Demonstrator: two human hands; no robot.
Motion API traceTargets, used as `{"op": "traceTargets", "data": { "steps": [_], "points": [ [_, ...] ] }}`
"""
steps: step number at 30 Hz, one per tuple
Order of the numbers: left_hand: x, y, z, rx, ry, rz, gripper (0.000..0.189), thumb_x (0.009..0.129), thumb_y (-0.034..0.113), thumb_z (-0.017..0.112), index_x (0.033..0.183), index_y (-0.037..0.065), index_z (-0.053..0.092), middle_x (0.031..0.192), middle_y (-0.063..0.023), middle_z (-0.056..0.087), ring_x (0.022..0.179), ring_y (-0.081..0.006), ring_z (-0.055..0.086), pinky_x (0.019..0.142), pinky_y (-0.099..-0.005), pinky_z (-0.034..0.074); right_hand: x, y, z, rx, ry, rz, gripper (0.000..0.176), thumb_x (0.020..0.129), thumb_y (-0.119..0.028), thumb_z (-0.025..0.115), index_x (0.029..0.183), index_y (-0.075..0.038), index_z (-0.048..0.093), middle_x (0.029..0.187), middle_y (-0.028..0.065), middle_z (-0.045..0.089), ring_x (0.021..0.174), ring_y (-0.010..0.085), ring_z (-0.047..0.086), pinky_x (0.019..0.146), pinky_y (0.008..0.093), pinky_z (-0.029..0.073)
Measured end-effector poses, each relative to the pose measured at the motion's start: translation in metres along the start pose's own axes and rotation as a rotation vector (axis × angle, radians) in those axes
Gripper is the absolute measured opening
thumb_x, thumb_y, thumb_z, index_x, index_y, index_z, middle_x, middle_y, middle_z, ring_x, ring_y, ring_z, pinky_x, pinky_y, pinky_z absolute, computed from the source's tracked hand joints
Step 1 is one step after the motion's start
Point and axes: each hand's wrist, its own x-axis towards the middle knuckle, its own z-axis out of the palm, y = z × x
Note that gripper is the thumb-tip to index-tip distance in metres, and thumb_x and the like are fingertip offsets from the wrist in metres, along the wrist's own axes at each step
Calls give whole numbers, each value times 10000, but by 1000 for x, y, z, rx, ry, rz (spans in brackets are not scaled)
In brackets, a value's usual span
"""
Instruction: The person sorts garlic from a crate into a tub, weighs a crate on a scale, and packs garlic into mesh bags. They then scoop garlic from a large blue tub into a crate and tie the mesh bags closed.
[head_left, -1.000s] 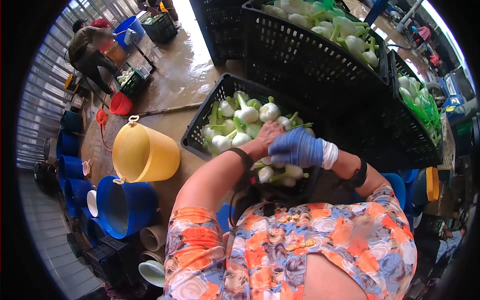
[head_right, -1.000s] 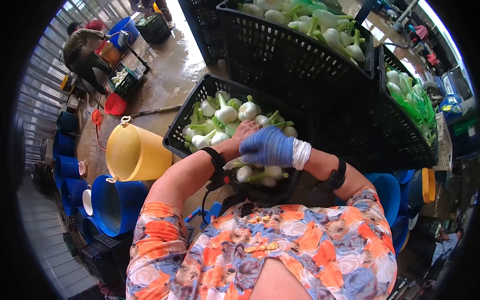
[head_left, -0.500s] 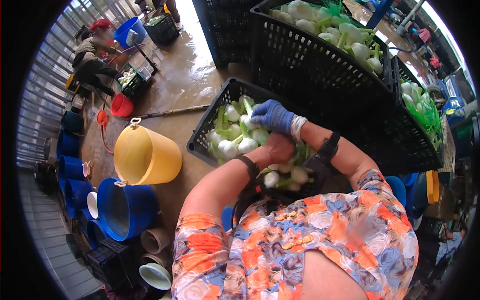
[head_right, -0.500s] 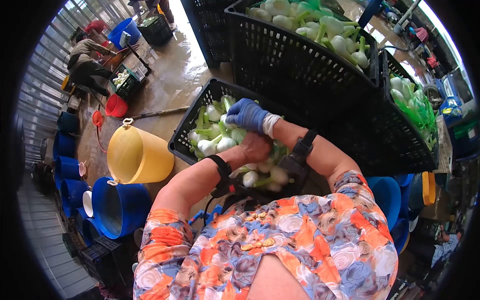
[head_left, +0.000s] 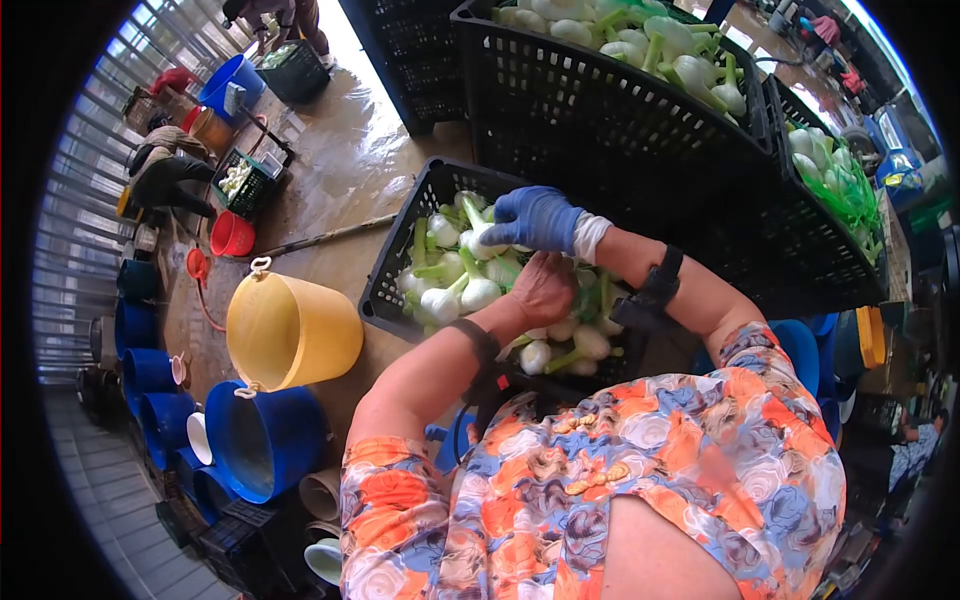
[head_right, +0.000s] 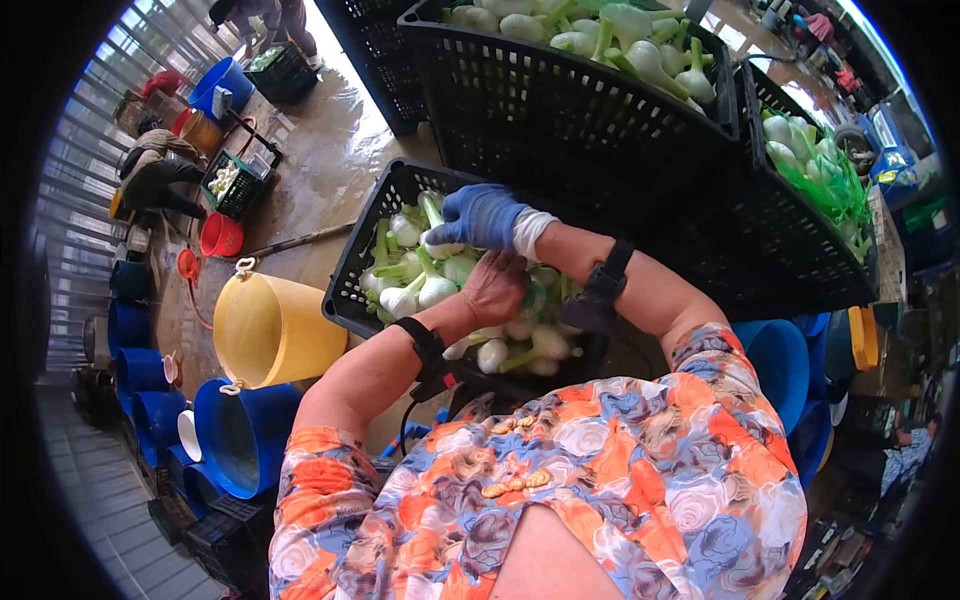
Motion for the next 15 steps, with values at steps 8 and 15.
{"op": "traceTargets", "data": {
  "steps": [8, 15],
  "points": [
    [-1, -3, 12, -132, -55, -11, 250, 682, 173, 557, 859, 25, 653, 1033, -191, 600, 963, -320, 583, 838, -429, 445, 17, 2, 38, -101, -40, -129, 209, 754, -243, 618, 897, -111, 694, 747, 145, 667, 728, 324, 646, 662, 436, 502],
    [-4, 3, -3, -17, 166, 119, 200, 620, 225, 552, 675, 50, 631, 872, -121, 563, 913, -287, 514, 778, -386, 439, -7, 9, 8, 917, -347, 265, 94, 835, -147, 601, 789, -68, 620, 629, 31, 608, 432, 59, 465, 387, 208, 358]
  ]
}}
